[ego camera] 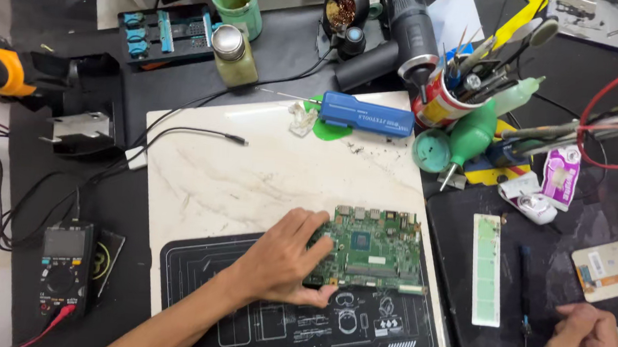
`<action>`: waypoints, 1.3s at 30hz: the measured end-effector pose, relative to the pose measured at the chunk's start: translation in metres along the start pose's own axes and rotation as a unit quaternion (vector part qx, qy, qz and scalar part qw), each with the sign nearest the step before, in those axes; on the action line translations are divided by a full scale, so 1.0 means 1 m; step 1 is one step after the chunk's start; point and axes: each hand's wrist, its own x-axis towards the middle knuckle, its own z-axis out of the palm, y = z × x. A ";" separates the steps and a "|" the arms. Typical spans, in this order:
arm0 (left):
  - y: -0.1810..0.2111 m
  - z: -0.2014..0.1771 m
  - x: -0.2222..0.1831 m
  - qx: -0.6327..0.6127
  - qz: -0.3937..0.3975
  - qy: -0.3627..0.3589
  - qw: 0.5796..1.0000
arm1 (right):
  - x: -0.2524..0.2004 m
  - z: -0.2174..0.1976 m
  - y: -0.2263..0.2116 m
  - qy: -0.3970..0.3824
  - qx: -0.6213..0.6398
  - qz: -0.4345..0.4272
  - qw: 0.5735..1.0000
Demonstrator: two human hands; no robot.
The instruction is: The person manipulates a laptop screen assembly and then applies heat to a motherboard using a heat gun and tweezers.
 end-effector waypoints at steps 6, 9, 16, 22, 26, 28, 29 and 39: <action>0.002 0.000 0.002 0.009 0.005 0.017 1.000 | 0.003 -0.003 -0.033 -0.032 0.040 -0.035 0.998; 0.006 -0.002 0.002 0.018 -0.002 0.019 1.000 | 0.004 -0.003 -0.045 -0.042 0.056 -0.041 0.997; 0.003 -0.010 0.005 0.024 -0.005 0.002 1.000 | 0.005 -0.003 -0.052 -0.047 0.079 -0.035 0.995; -0.004 -0.023 -0.003 0.093 -0.014 -0.010 0.996 | 0.008 0.000 -0.070 -0.049 0.057 -0.030 0.997; -0.002 -0.050 -0.022 0.046 -0.071 -0.027 0.996 | 0.009 0.003 -0.072 -0.053 0.042 -0.041 0.997; 0.001 -0.057 -0.028 0.015 -0.089 -0.031 0.995 | 0.009 0.004 -0.069 -0.054 0.029 -0.051 0.997; 0.002 -0.061 -0.032 0.000 -0.098 -0.032 0.995 | 0.009 0.003 -0.067 -0.053 0.029 -0.053 0.997; 0.002 -0.053 -0.045 -0.010 -0.104 0.010 0.994 | 0.013 0.008 -0.055 -0.048 0.092 -0.060 0.993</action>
